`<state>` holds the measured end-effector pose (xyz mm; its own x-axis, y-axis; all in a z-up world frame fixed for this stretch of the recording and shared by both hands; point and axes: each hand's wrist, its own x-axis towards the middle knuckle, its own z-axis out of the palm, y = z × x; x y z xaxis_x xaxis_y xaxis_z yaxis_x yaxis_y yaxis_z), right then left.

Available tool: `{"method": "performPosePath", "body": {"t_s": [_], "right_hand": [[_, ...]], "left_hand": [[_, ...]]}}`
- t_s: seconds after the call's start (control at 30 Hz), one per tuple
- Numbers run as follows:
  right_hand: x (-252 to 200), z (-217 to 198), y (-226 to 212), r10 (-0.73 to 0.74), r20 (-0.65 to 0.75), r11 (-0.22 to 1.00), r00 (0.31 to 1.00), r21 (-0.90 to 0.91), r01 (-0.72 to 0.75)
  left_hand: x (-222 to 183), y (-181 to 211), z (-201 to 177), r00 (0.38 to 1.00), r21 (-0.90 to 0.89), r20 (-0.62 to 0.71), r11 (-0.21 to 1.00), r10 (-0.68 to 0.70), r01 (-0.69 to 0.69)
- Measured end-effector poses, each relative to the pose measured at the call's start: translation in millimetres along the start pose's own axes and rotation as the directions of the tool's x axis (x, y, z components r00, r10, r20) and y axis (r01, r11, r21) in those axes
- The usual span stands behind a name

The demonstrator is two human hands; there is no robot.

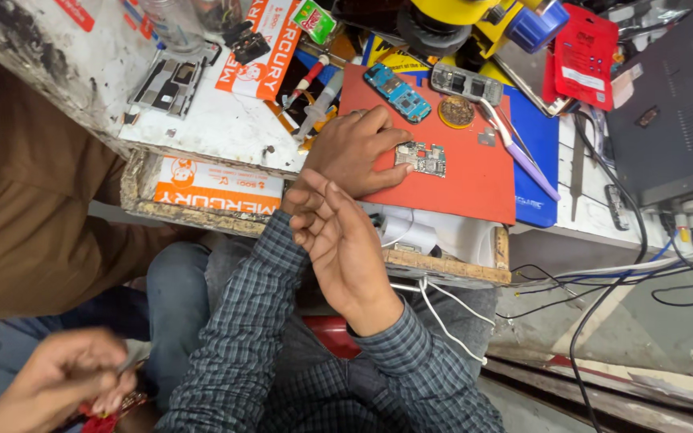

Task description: The person solders components on a circuit board and uses a metal tool to manipulate parts of the internal hardware on a workbench.

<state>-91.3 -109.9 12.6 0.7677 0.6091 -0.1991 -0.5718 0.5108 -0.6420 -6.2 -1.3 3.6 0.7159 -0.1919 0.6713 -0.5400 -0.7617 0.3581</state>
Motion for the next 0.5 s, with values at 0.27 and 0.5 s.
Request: {"method": "performPosePath", "body": {"t_s": [0.27, 0.5], "right_hand": [[-6, -3, 6, -0.035, 0.023, 0.998, 0.999, -0.057, 0.036], [-34, -1, 30, 0.003, 0.22, 0.914, 0.976, -0.396, 0.086]], "left_hand": [[-31, -16, 5, 0.998, -0.038, -0.037, 0.998, -0.051, 0.049], [-314, 21, -174, 0.414, -0.71, 0.655, -0.325, -0.632, 0.625]]}}
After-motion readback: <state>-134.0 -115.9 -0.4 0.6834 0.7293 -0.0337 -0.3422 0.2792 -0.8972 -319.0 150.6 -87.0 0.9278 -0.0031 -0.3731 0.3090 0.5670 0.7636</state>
